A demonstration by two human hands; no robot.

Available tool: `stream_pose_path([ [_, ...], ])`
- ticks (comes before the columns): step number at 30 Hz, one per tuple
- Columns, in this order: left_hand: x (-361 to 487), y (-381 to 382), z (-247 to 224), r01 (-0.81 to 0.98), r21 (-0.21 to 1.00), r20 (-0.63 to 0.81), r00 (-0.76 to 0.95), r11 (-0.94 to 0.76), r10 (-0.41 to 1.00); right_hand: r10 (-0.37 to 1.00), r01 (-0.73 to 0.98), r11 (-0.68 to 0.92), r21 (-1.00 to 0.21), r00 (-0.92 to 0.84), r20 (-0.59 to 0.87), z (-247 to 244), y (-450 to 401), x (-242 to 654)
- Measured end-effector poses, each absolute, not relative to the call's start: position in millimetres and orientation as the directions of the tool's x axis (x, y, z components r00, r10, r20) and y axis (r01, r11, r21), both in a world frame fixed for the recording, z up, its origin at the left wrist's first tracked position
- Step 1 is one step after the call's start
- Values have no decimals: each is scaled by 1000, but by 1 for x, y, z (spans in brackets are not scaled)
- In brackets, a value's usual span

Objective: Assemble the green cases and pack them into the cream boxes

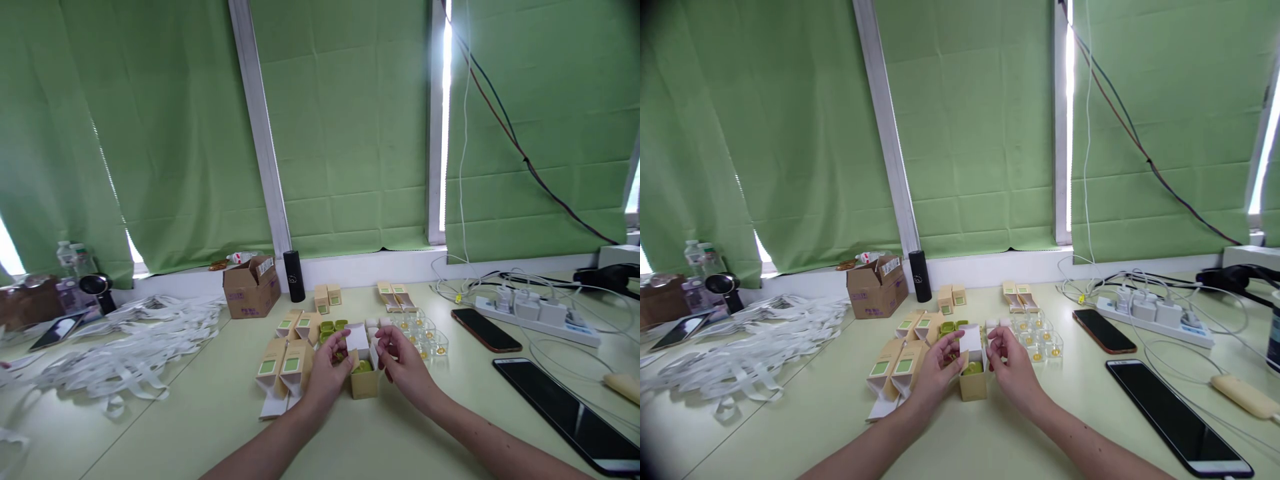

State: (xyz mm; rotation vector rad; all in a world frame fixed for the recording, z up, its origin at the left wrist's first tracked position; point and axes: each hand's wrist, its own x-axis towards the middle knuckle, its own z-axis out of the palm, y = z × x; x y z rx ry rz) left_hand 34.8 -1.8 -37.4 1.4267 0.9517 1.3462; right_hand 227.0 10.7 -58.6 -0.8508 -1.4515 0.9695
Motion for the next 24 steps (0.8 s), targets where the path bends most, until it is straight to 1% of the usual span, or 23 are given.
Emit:
stream_pose_path([
  [6,35,-6,-33,7,958,285,105,-287,953,918,17,377,-926,-141,371,-59,9,227],
  [13,36,-6,-31,46,954,290,107,-296,951,913,64,388,-919,-163,374,-62,10,223],
  [19,38,-8,-28,56,946,311,105,-318,945,929,57,345,-937,-168,331,-64,10,219],
  [24,40,-10,-30,52,947,311,110,-318,944,950,6,263,-965,-177,257,-64,12,216],
])
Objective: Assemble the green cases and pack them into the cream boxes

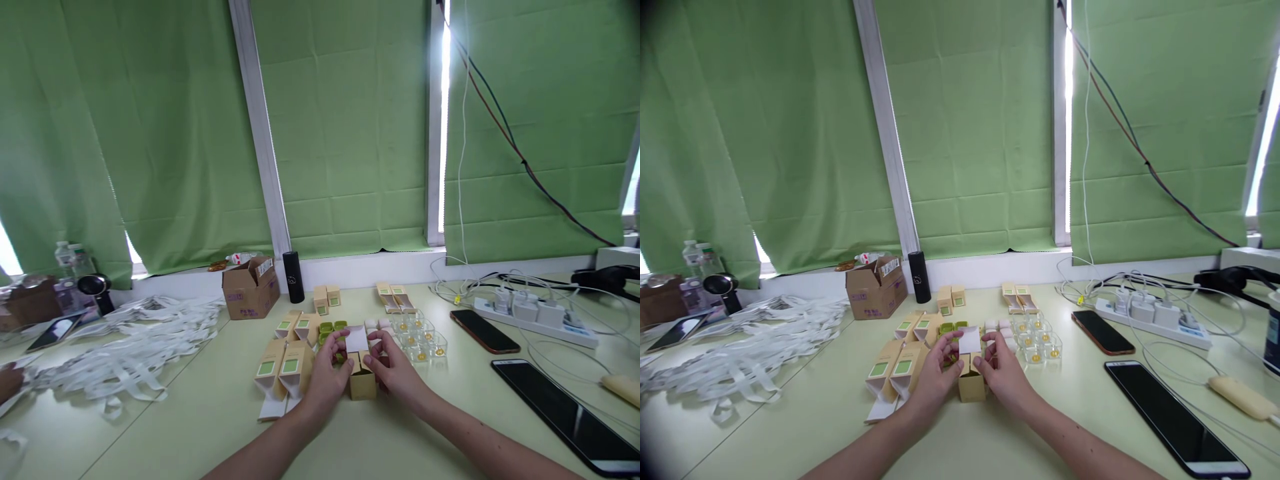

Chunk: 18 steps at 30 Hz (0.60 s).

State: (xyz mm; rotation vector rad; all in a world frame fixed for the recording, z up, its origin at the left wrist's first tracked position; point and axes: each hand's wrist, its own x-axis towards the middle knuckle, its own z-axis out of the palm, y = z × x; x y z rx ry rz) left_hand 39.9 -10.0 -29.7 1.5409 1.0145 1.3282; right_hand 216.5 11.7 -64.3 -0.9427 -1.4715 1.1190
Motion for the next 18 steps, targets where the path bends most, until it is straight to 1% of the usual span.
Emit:
stream_pose_path([
  [5,41,-14,-29,46,943,324,114,-330,939,956,-36,201,-979,-211,204,-64,14,214],
  [18,41,-14,-30,101,935,331,86,-339,940,954,-51,217,-975,-199,223,-65,15,213],
])
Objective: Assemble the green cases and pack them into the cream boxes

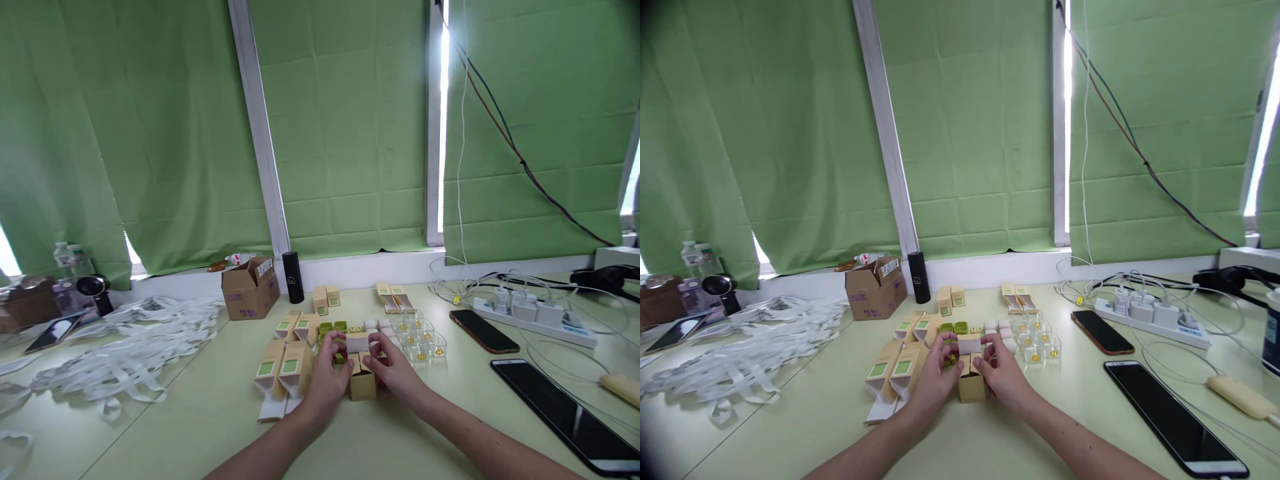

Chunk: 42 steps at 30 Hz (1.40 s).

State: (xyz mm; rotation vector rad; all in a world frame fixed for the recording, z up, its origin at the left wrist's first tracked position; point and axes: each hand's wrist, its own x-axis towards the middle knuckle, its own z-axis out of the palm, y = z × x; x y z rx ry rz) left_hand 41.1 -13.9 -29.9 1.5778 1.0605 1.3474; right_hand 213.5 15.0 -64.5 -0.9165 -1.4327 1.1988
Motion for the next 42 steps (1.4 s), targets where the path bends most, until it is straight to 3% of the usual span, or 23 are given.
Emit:
stream_pose_path([
  [8,40,-12,-31,137,894,418,83,-426,905,949,-11,257,-966,-187,255,-63,13,215],
  [18,42,-16,-27,127,906,394,101,-404,914,906,39,408,-912,-141,399,-54,5,219],
  [25,41,-18,-22,153,906,383,105,-395,918,808,146,589,-795,-126,576,-40,-7,231],
  [31,37,-17,-21,190,879,426,102,-438,899,746,223,666,-712,-167,645,-36,-11,231],
  [34,33,-18,-19,264,810,523,79,-523,849,720,243,693,-679,-180,670,-37,-10,231],
  [38,27,-24,-13,432,628,672,118,-647,731,682,275,728,-628,-203,702,-36,-11,233],
  [42,25,-28,-9,546,496,696,216,-676,685,654,302,751,-587,-222,723,-34,-14,235],
])
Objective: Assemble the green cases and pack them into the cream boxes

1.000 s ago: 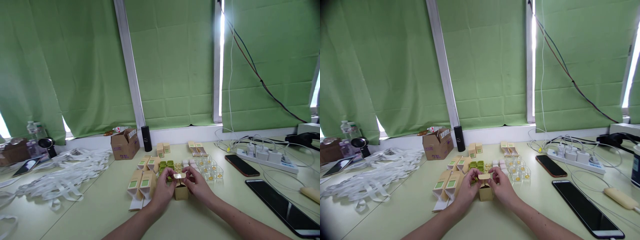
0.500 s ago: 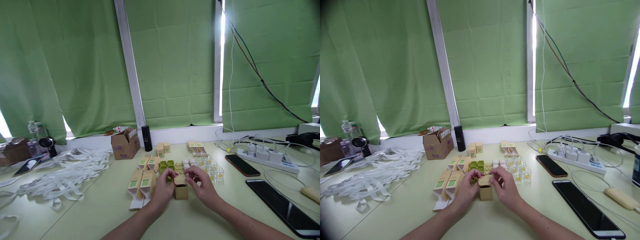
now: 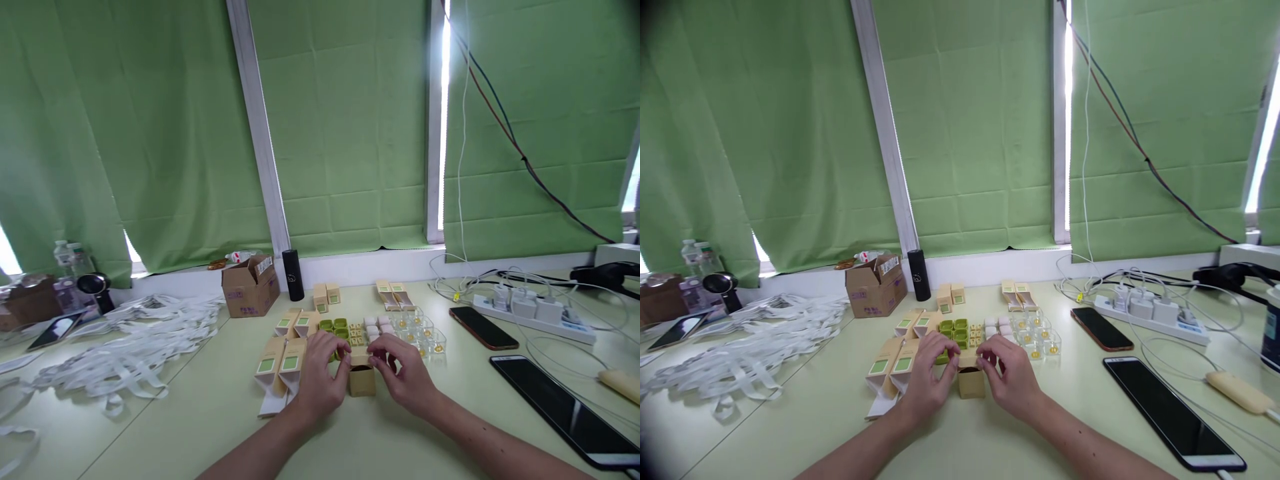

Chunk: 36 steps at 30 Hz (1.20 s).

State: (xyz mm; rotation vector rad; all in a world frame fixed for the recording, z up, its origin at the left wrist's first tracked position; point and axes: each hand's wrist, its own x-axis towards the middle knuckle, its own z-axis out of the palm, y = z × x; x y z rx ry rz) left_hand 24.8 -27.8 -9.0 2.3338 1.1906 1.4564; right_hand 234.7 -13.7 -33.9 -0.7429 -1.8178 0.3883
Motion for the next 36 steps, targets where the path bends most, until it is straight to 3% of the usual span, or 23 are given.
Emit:
stream_pose_path([
  [16,28,-31,-16,606,359,733,287,-710,616,378,384,890,-247,-319,869,-43,-7,238],
  [36,29,-33,-19,641,292,740,319,-709,593,312,387,908,-163,-362,879,-40,-11,239],
])
